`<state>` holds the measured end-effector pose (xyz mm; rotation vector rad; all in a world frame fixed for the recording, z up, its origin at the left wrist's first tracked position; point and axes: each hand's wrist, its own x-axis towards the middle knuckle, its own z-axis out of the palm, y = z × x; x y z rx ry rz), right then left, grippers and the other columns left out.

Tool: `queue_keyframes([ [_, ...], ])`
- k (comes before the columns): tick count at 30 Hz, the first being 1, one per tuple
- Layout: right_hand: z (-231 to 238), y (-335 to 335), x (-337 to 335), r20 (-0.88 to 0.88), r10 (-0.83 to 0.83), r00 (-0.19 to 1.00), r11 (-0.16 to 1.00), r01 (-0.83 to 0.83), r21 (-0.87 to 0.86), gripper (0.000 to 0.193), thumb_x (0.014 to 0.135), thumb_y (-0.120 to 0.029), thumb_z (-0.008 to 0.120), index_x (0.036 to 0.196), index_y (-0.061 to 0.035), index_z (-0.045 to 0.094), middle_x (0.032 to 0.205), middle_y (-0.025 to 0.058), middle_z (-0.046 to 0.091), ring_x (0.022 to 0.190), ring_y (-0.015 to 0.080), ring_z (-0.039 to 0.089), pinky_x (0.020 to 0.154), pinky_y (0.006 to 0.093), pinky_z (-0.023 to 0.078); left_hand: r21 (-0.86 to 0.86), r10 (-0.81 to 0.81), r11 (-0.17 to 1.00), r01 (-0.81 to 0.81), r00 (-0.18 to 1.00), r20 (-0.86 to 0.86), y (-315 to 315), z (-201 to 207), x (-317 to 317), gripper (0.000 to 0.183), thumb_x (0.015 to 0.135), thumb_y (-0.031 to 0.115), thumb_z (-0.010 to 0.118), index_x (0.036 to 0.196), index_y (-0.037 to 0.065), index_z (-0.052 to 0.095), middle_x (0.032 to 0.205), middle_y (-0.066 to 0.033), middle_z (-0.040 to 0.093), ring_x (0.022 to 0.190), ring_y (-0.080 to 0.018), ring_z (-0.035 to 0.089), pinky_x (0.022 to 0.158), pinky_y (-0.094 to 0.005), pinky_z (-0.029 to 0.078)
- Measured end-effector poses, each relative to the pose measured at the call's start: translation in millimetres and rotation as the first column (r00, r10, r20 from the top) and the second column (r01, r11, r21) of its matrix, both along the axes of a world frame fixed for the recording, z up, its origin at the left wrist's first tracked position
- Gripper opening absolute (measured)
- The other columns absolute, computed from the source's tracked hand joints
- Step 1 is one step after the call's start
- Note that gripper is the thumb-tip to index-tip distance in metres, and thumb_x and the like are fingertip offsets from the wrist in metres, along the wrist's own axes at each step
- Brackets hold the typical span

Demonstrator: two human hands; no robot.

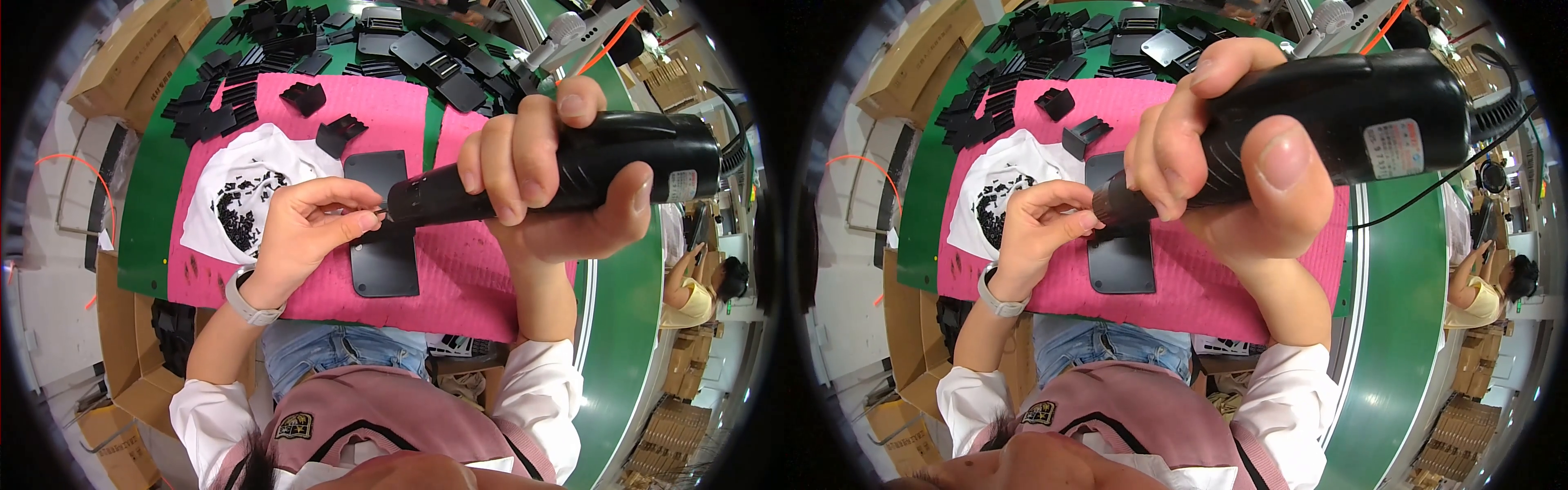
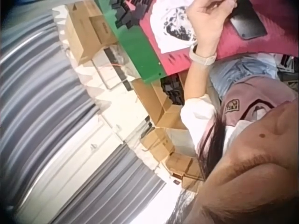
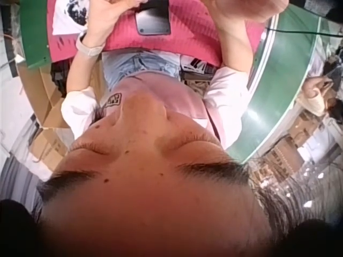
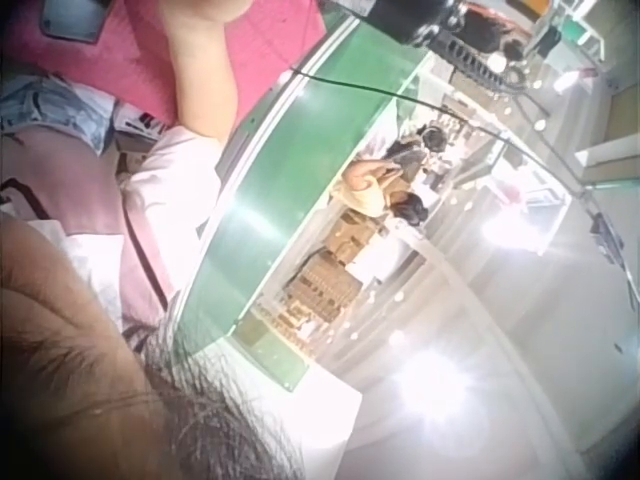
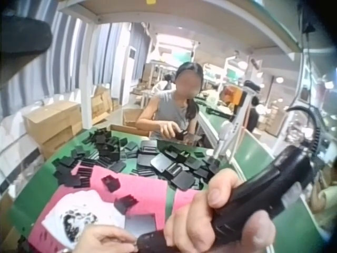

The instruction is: Attaching small plastic clips to a base plate using an electric screwdriver on a factory assembly line.

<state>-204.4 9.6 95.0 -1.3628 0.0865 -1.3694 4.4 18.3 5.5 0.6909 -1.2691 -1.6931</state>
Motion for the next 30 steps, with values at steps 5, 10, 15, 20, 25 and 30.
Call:
queue_keyframes([
  [5,-3.2,-1.4,2.5,0.008,0.028,1.0,1.0,-0.028,0.007,0.049,0.087,-0.051,0.05,0.114,-0.0099,0.047,0.068,-0.0008,0.048,0.052,0.0116,0.047,0.064,0.0326,0.043,-0.031,0.025,0.999,-0.024,0.999,0.021,0.7,-4.3,0.4,0.019,0.082,-0.003,0.066,0.1,-0.006,0.063,0.093,-0.0106,0.066,0.086,-0.0139,0.064,0.08,-0.0257,0.053],
  [10,-5.8,1.5,6.5,0.031,-0.021,0.999,0.999,0.019,0.037,0.048,0.088,-0.05,0.048,0.113,-0.0089,0.048,0.068,-0.0004,0.048,0.052,0.0118,0.047,0.064,0.0328,0.042,-0.086,0.042,0.996,-0.039,0.998,0.042,2.4,-4.3,2.1,0.019,0.082,-0.002,0.066,0.1,-0.006,0.063,0.093,-0.0105,0.066,0.086,-0.0139,0.064,0.079,-0.0251,0.053],
  [15,-5.3,-1.3,4.8,0.094,-0.039,0.995,0.99,0.026,0.135,0.047,0.09,-0.049,0.044,0.112,-0.0075,0.049,0.065,-0.0004,0.047,0.05,0.0116,0.045,0.063,0.0324,0.042,0.073,-0.01,0.997,0.013,0.999,-0.037,1.0,-2.8,2.9,0.015,0.089,0.005,0.06,0.1,-0.006,0.063,0.088,-0.0099,0.067,0.081,-0.0139,0.065,0.073,-0.0246,0.053],
  [20,-2.9,-8.3,-7.8,-0.21,-0.087,0.974,0.993,0.103,0.065,0.045,0.086,-0.042,0.052,0.109,-0.004,0.047,0.061,0.0026,0.048,0.044,0.0124,0.044,0.051,0.0305,0.041,-0.198,0.214,0.965,-0.17,0.949,0.233,7.3,-6.3,1.9,0.014,0.091,0.006,0.057,0.099,-0.003,0.063,0.083,-0.0094,0.068,0.073,-0.0126,0.064,0.069,-0.0233,0.05],
  [25,-8.4,-8.6,-5.4,-0.328,-0.101,0.939,0.986,0.138,0.091,0.04,0.084,-0.035,0.056,0.106,-0.0032,0.045,0.058,0.0039,0.047,0.041,0.0133,0.044,0.046,0.0286,0.039,-0.323,0.267,0.937,-0.135,0.874,0.407,11.1,-15.2,4.5,0.014,0.083,0.002,0.062,0.097,0.0,0.064,0.07,-0.005,0.066,0.066,-0.0083,0.061,0.061,-0.0223,0.045],
  [30,-10.5,-8.8,-3.8,-0.363,-0.091,0.927,0.978,0.152,0.143,0.038,0.081,-0.032,0.06,0.101,-0.0032,0.045,0.057,0.0039,0.046,0.041,0.0133,0.043,0.045,0.0278,0.038,-0.241,0.151,0.969,-0.062,0.916,0.372,8.9,-18.6,3.5,0.012,0.082,0.001,0.062,0.094,0.0,0.066,0.073,-0.0068,0.066,0.063,-0.0092,0.059,0.06,-0.0218,0.045],
])
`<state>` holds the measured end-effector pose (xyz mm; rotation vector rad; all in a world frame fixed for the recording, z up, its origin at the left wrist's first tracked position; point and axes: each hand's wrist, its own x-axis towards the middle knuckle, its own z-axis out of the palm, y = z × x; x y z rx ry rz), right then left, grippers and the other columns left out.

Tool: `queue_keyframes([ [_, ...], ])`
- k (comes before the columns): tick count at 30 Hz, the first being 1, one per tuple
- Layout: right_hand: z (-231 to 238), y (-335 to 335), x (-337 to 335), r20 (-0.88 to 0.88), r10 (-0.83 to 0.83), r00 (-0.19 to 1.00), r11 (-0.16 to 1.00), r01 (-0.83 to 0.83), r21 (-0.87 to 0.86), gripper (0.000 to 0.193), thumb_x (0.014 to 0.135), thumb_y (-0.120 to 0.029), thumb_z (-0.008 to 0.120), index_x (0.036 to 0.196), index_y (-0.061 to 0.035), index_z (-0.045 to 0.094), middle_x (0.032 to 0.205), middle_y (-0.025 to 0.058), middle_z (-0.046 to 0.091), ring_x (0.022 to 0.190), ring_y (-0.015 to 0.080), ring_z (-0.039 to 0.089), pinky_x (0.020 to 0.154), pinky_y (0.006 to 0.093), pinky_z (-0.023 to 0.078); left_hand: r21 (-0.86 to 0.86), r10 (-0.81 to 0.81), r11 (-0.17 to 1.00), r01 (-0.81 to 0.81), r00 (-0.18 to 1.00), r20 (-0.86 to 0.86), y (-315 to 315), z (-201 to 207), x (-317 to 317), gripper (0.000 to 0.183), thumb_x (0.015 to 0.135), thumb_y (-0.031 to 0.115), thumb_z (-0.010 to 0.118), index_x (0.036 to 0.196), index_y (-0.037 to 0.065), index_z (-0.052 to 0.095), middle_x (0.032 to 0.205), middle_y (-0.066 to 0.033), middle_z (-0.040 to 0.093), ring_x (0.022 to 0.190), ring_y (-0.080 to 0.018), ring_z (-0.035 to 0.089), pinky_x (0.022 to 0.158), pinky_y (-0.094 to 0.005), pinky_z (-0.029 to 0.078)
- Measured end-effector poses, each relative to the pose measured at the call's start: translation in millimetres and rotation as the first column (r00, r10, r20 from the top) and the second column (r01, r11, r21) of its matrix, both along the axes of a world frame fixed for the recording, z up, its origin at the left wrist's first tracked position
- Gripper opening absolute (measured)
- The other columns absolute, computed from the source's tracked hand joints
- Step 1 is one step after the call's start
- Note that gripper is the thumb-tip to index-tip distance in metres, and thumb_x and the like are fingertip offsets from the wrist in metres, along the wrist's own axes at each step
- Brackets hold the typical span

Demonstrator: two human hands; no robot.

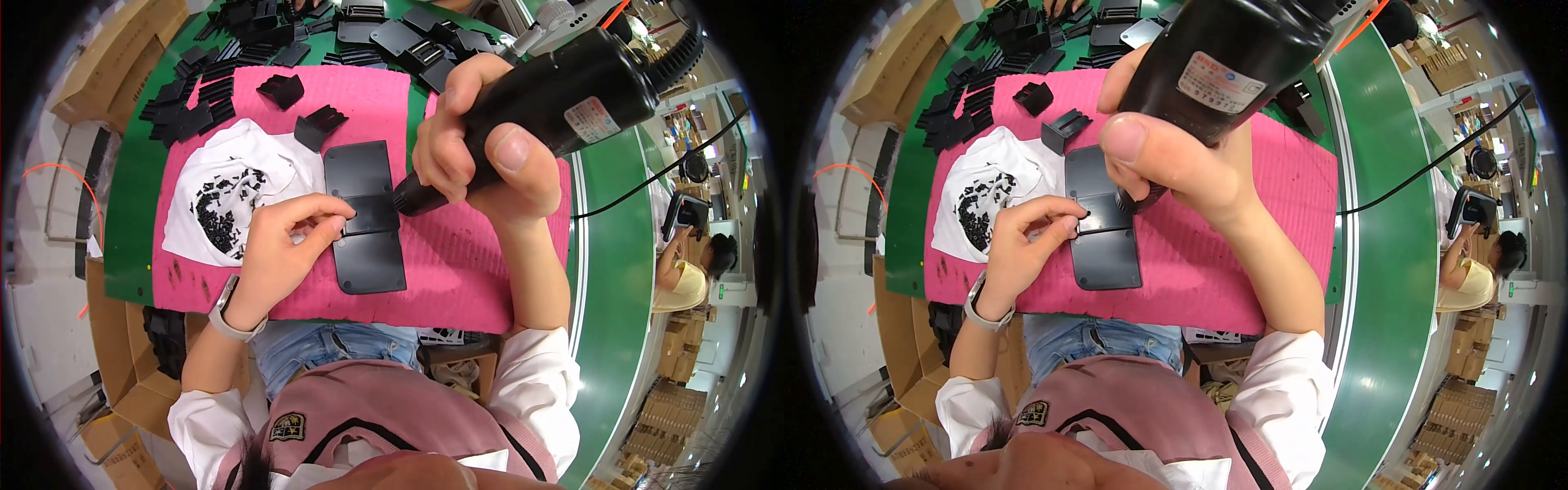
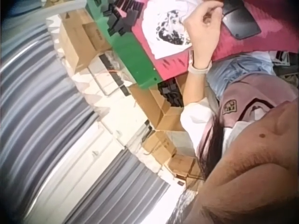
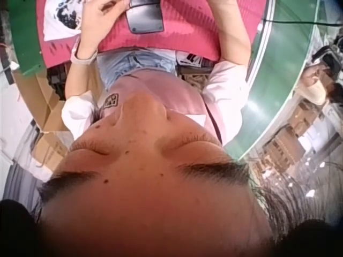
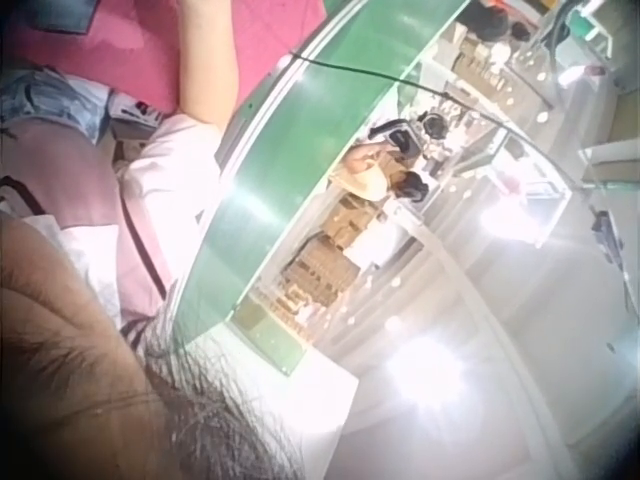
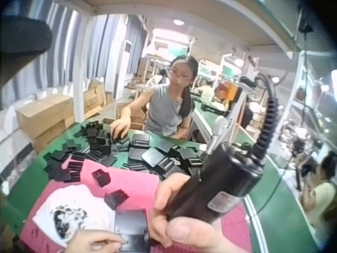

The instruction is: Attaching small plastic clips to a base plate using an electric screwdriver on a factory assembly line.

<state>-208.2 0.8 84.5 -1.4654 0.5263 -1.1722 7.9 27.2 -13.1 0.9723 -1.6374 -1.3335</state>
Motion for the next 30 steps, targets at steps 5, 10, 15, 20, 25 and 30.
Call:
queue_keyframes([
  [5,-2.1,-3.1,1.0,-0.029,0.102,0.994,0.991,-0.104,-0.085,0.033,0.078,-0.023,0.065,0.091,-0.0024,0.043,0.057,0.0048,0.046,0.045,0.0127,0.043,0.043,0.0262,0.037,-0.055,0.002,0.998,0.005,0.993,0.12,1.2,5.4,-2.2,0.012,0.081,0.0,0.062,0.09,0.0,0.069,0.075,-0.0076,0.066,0.061,-0.0096,0.056,0.056,-0.0224,0.044],
  [10,-1.9,-1.7,0.2,0.019,0.097,0.995,0.995,-0.097,0.025,0.034,0.077,-0.024,0.066,0.09,-0.0025,0.043,0.057,0.0049,0.046,0.044,0.0124,0.043,0.042,0.026,0.036,-0.034,0.002,0.999,0.001,0.994,0.108,1.1,4.1,-3.0,0.012,0.081,-0.001,0.061,0.09,-0.001,0.069,0.075,-0.0081,0.066,0.061,-0.0093,0.056,0.054,-0.0222,0.043],
  [15,-4.3,-4.1,4.6,0.044,0.158,0.986,0.986,-0.155,-0.067,0.035,0.075,-0.022,0.068,0.091,-0.0026,0.043,0.057,0.0048,0.046,0.045,0.012,0.043,0.041,0.0251,0.037,-0.03,0.017,0.999,-0.014,0.997,0.077,3.2,4.8,-4.8,0.013,0.08,-0.002,0.061,0.09,-0.001,0.069,0.073,-0.0077,0.064,0.06,-0.0089,0.054,0.055,-0.0214,0.042],
  [20,-6.8,-6.0,1.5,0.076,0.213,0.974,0.976,-0.21,-0.05,0.035,0.074,-0.022,0.068,0.091,-0.003,0.044,0.058,0.0041,0.046,0.046,0.0118,0.044,0.041,0.0245,0.037,-0.083,0.033,0.996,-0.026,0.996,0.085,4.1,5.1,-6.6,0.013,0.08,-0.004,0.06,0.089,-0.002,0.069,0.071,-0.0076,0.063,0.06,-0.0091,0.053,0.054,-0.0218,0.041],
  [25,-7.5,-7.7,2.0,0.063,0.23,0.971,0.972,-0.228,-0.051,0.034,0.074,-0.022,0.067,0.09,-0.003,0.043,0.058,0.0041,0.046,0.046,0.0116,0.043,0.041,0.0247,0.037,-0.078,0.048,0.996,-0.041,0.995,0.092,4.5,4.2,-8.0,0.012,0.079,-0.004,0.061,0.089,-0.002,0.069,0.07,-0.0081,0.063,0.058,-0.0094,0.053,0.053,-0.0222,0.041],
  [30,-6.6,-1.7,5.6,-0.007,0.135,0.991,0.989,-0.136,-0.053,0.033,0.075,-0.021,0.066,0.09,-0.002,0.043,0.057,0.0043,0.046,0.045,0.0116,0.042,0.041,0.0252,0.037,-0.112,0.057,0.993,-0.048,0.995,0.08,3.9,4.5,-10.2,0.012,0.079,-0.004,0.061,0.088,-0.002,0.069,0.071,-0.0089,0.064,0.057,-0.0096,0.054,0.053,-0.0226,0.042],
])
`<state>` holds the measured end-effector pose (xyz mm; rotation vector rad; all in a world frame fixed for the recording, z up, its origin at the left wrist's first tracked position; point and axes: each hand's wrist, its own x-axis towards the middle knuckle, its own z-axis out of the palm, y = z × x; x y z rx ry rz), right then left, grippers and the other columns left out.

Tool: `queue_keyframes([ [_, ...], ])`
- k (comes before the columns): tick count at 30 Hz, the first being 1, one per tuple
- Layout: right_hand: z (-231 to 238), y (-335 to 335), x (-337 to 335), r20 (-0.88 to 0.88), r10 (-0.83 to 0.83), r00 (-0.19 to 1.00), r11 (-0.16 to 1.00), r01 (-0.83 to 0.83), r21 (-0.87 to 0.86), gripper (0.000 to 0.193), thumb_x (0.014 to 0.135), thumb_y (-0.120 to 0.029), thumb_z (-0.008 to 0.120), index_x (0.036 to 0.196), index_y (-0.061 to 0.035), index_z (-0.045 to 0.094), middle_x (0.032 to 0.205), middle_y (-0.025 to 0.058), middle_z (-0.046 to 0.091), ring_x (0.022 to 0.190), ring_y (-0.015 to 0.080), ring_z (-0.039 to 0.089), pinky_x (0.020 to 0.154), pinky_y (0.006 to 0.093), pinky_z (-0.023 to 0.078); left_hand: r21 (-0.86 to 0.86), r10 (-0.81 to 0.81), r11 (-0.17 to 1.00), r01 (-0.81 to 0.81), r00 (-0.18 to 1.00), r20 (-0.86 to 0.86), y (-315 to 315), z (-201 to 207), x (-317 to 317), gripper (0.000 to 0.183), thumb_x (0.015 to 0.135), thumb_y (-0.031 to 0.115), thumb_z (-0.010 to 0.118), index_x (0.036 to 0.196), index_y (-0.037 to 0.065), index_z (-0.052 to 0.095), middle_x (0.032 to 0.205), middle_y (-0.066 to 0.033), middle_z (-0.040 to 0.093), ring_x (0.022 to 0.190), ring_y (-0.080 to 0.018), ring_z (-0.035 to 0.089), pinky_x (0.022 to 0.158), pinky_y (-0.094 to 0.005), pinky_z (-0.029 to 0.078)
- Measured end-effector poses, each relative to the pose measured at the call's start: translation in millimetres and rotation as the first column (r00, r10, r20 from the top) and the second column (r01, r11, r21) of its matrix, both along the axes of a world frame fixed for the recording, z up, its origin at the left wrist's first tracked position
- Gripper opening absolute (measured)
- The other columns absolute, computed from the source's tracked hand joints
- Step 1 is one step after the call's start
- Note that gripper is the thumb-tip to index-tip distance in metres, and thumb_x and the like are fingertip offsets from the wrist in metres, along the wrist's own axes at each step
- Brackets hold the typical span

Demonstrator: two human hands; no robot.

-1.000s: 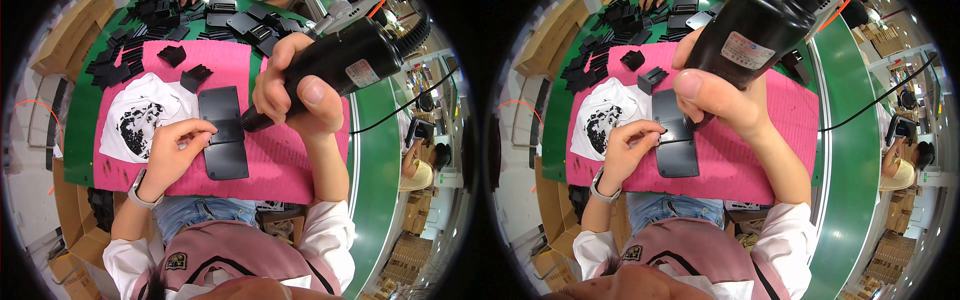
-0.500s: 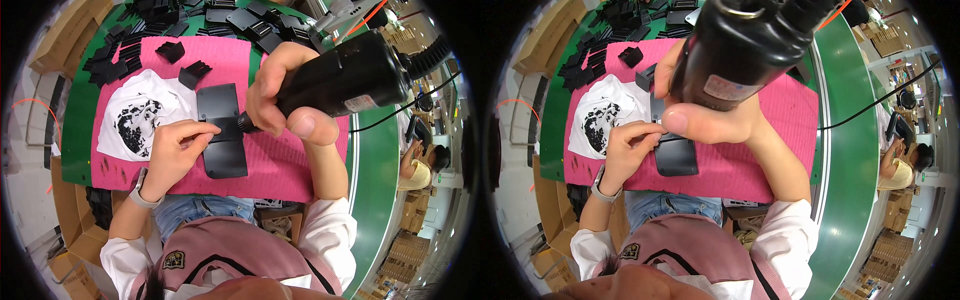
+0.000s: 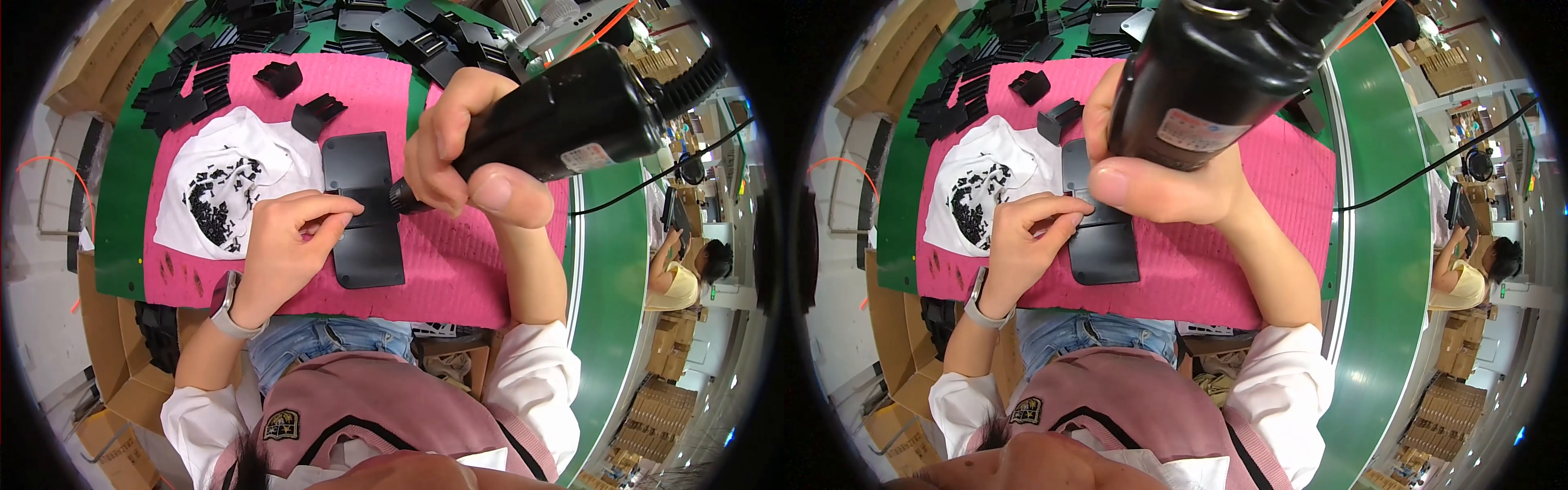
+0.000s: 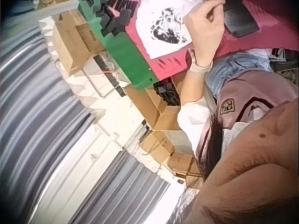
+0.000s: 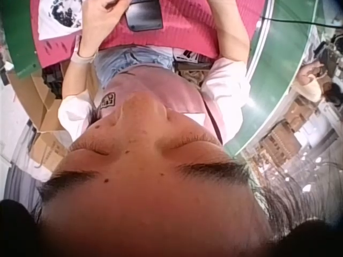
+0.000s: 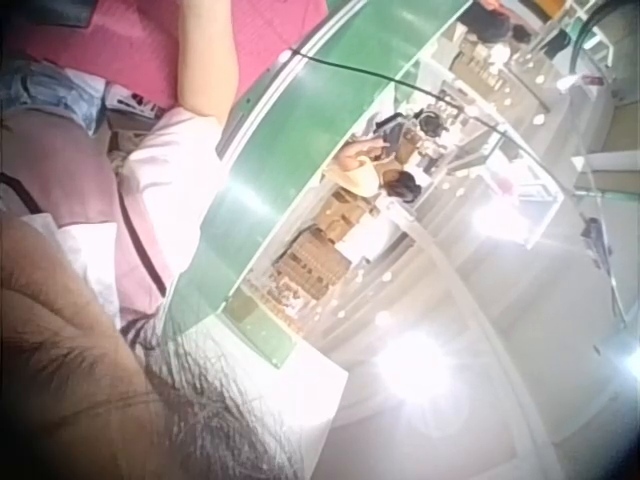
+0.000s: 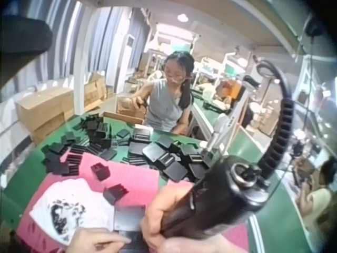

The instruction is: Attaching small plastic clips to a base plate using an electric screwdriver on a factory assembly line.

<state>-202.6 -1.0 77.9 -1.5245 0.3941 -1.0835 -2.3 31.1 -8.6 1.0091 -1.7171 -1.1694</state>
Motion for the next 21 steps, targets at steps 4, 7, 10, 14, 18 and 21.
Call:
queue_keyframes([
  [4,4.4,2.2,3.5,-0.021,-0.062,0.998,0.998,0.061,-0.018,0.034,0.076,-0.022,0.065,0.091,-0.0018,0.043,0.058,0.0043,0.046,0.045,0.0117,0.042,0.042,0.0256,0.037,0.001,0.0,1.0,0.0,1.0,-0.001,-0.7,-2.6,2.4,0.012,0.079,-0.004,0.061,0.089,-0.002,0.068,0.072,-0.0092,0.065,0.058,-0.0102,0.056,0.053,-0.0225,0.043],
  [7,4.0,2.3,2.0,0.058,-0.051,0.997,0.999,0.051,0.0,0.035,0.079,-0.027,0.064,0.096,-0.0031,0.045,0.059,0.0038,0.047,0.044,0.0119,0.043,0.044,0.0263,0.037,0.007,0.033,0.999,-0.033,0.998,-0.06,0.5,-4.0,2.1,0.011,0.08,-0.004,0.062,0.09,-0.003,0.067,0.073,-0.0087,0.066,0.06,-0.0104,0.059,0.055,-0.0216,0.046],
  [10,6.1,-3.1,-4.3,0.293,0.087,0.952,0.996,-0.094,0.008,0.033,0.082,-0.028,0.06,0.099,-0.0032,0.048,0.06,0.0053,0.05,0.045,0.0151,0.048,0.048,0.0287,0.041,0.041,0.092,0.995,-0.086,0.975,-0.201,1.3,-3.8,3.0,0.009,0.082,-0.002,0.064,0.091,-0.004,0.066,0.075,-0.0078,0.066,0.063,-0.0106,0.061,0.058,-0.0207,0.048],
  [14,13.4,-5.2,-2.0,0.399,0.077,0.914,0.996,-0.048,-0.081,0.039,0.088,-0.041,0.05,0.108,-0.0073,0.05,0.062,0.0042,0.051,0.046,0.0151,0.047,0.055,0.0347,0.044,0.172,-0.004,0.981,0.095,0.886,-0.463,-3.4,0.2,12.7,0.01,0.084,0.005,0.067,0.086,-0.004,0.063,0.077,-0.0066,0.064,0.066,-0.0108,0.062,0.061,-0.0198,0.05],
  [18,8.5,-4.7,4.2,0.44,0.17,0.882,0.979,-0.099,-0.179,0.047,0.087,-0.051,0.052,0.11,-0.0096,0.049,0.069,-0.001,0.049,0.055,0.0121,0.049,0.068,0.0336,0.043,0.232,0.012,0.965,0.121,0.866,-0.5,-3.0,0.4,14.8,0.014,0.084,0.008,0.069,0.084,-0.003,0.061,0.075,-0.006,0.063,0.067,-0.0104,0.061,0.062,-0.0202,0.05],
  [21,7.3,0.0,8.2,0.461,0.14,0.876,0.985,-0.075,-0.156,0.048,0.087,-0.051,0.053,0.11,-0.0098,0.049,0.069,-0.0007,0.049,0.056,0.0126,0.05,0.067,0.0335,0.042,0.226,0.02,0.967,0.118,0.848,-0.529,-3.1,0.2,13.2,0.015,0.084,0.009,0.069,0.085,-0.003,0.061,0.076,-0.0057,0.063,0.068,-0.01,0.061,0.063,-0.0204,0.05],
])
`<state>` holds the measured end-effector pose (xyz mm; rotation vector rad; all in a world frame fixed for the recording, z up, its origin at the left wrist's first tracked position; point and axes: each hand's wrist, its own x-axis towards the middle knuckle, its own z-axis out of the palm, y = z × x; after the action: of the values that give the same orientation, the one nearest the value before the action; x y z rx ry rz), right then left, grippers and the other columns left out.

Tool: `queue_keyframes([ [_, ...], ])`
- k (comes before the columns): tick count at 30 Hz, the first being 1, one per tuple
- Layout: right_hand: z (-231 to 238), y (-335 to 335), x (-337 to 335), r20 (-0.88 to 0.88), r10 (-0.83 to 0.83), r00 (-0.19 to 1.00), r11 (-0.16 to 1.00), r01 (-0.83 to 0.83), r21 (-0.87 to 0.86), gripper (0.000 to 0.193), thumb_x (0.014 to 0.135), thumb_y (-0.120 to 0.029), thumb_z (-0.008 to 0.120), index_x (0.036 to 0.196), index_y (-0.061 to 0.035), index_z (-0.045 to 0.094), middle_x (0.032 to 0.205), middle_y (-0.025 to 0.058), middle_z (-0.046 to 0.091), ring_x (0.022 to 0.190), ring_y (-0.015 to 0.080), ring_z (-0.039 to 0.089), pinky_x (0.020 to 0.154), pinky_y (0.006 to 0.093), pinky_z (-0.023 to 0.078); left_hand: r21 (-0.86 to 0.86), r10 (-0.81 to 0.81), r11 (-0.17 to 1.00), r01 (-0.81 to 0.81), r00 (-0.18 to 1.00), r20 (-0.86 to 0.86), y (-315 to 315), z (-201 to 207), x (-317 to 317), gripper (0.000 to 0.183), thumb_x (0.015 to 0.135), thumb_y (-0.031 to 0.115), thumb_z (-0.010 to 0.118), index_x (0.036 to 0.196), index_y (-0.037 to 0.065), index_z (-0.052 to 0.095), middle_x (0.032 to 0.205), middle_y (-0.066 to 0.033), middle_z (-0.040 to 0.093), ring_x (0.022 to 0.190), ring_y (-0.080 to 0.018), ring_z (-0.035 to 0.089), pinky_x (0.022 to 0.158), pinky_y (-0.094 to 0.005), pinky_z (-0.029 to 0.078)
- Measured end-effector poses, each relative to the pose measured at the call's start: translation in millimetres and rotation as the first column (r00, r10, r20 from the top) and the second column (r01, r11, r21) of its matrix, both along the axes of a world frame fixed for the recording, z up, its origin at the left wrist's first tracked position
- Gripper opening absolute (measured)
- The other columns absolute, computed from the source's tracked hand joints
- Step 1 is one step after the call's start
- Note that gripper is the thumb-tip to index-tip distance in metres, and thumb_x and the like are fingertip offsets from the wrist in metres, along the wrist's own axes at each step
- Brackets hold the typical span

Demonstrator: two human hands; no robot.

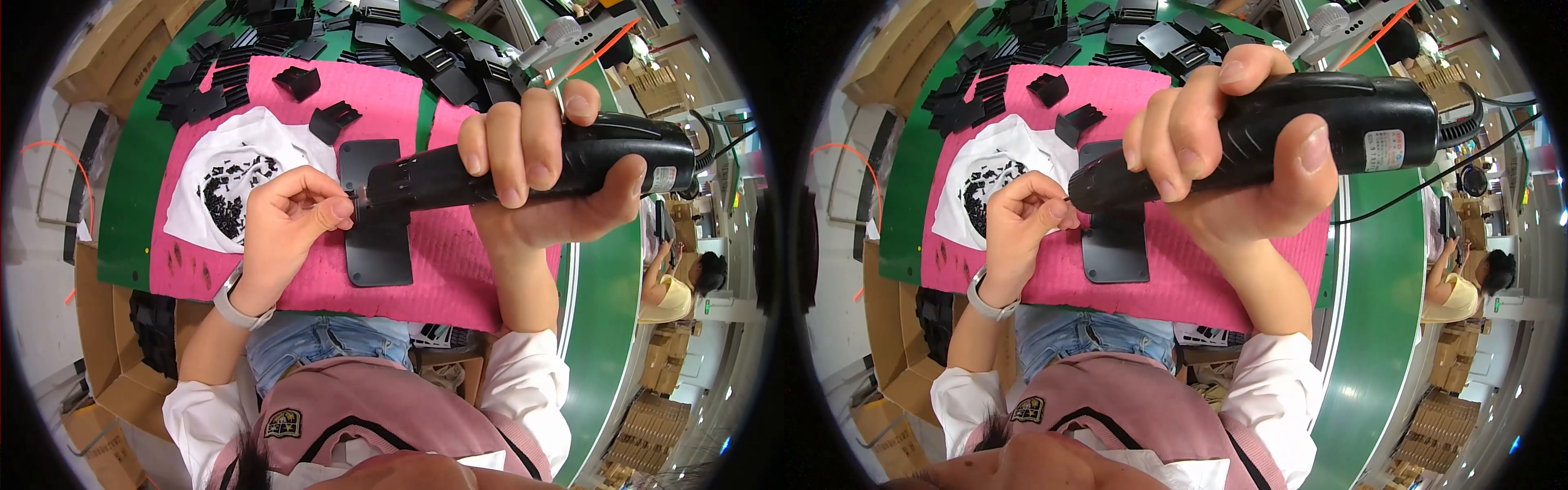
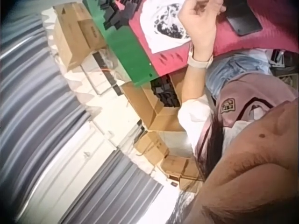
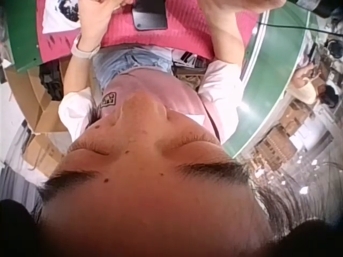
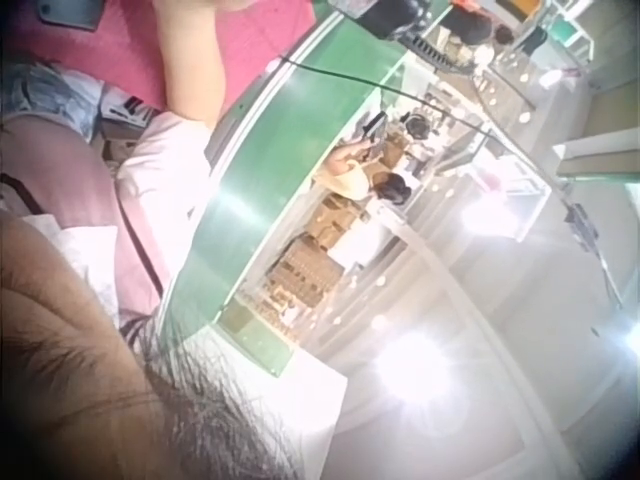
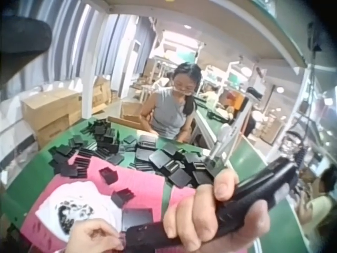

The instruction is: Attaching small plastic clips to a base plate using an electric screwdriver on a factory assembly line.

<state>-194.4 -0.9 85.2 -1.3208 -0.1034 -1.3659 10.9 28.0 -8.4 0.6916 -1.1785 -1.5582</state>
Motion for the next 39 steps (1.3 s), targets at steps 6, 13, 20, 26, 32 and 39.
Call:
queue_keyframes([
  [6,-2.3,2.1,5.5,-0.056,-0.028,0.998,0.999,0.026,-0.026,0.047,0.086,-0.052,0.053,0.11,-0.0116,0.048,0.069,-0.0007,0.049,0.055,0.0122,0.049,0.066,0.0329,0.042,0.076,0.011,0.997,-0.009,1.0,-0.021,1.3,-0.3,-1.1,0.014,0.084,0.009,0.069,0.086,-0.003,0.061,0.076,-0.0054,0.063,0.068,-0.0101,0.061,0.064,-0.0211,0.05],
  [13,-4.2,3.7,9.0,-0.038,-0.031,0.999,0.999,0.029,-0.038,0.048,0.086,-0.053,0.053,0.11,-0.0116,0.048,0.068,-0.0011,0.049,0.054,0.0117,0.05,0.065,0.0323,0.042,0.086,0.002,0.996,0.001,0.999,-0.034,2.2,-5.3,1.1,0.016,0.087,0.012,0.065,0.085,-0.003,0.061,0.077,-0.0069,0.064,0.065,-0.0114,0.063,0.062,-0.0206,0.05],
  [20,-3.3,5.6,9.6,0.035,-0.022,0.999,0.993,0.018,0.12,0.044,0.087,-0.048,0.05,0.109,-0.0104,0.049,0.064,0.0008,0.049,0.049,0.0133,0.047,0.059,0.0339,0.042,-0.046,-0.085,0.995,0.087,0.996,0.03,6.1,-6.4,2.9,0.024,0.09,0.019,0.062,0.091,-0.005,0.061,0.076,-0.0085,0.065,0.062,-0.0112,0.062,0.06,-0.0223,0.049],
  [26,-0.6,9.2,9.3,-0.136,-0.101,0.986,0.984,0.119,0.129,0.033,0.083,-0.026,0.057,0.1,-0.0016,0.045,0.058,0.0074,0.049,0.043,0.0151,0.044,0.045,0.0296,0.038,-0.099,0.087,0.994,-0.053,0.918,0.388,2.4,0.9,-6.3,0.039,0.093,0.025,0.056,0.116,-0.005,0.048,0.064,-0.0057,0.059,0.05,-0.0103,0.055,0.048,-0.0234,0.043],
  [32,-9.5,12.0,15.1,-0.379,-0.211,0.901,0.969,0.244,0.042,0.041,0.083,-0.035,0.059,0.105,-0.0034,0.045,0.059,0.0049,0.048,0.043,0.0136,0.044,0.047,0.0292,0.039,0.028,-0.048,0.999,0.039,0.838,0.544,-1.2,3.9,-7.8,0.039,0.09,0.019,0.058,0.115,-0.009,0.046,0.056,-0.0084,0.058,0.043,-0.0146,0.055,0.042,-0.0266,0.042],
  [39,-7.1,9.0,30.0,-0.441,-0.235,0.866,0.967,0.254,-0.016,0.034,0.08,-0.026,0.065,0.088,-0.0025,0.043,0.055,0.0044,0.046,0.042,0.0124,0.042,0.042,0.0259,0.036,0.211,-0.224,0.966,0.148,0.887,0.404,-8.9,-2.5,-14.7,0.024,0.09,0.009,0.055,0.105,-0.005,0.043,0.063,-0.0108,0.06,0.045,-0.0173,0.058,0.042,-0.0282,0.043],
])
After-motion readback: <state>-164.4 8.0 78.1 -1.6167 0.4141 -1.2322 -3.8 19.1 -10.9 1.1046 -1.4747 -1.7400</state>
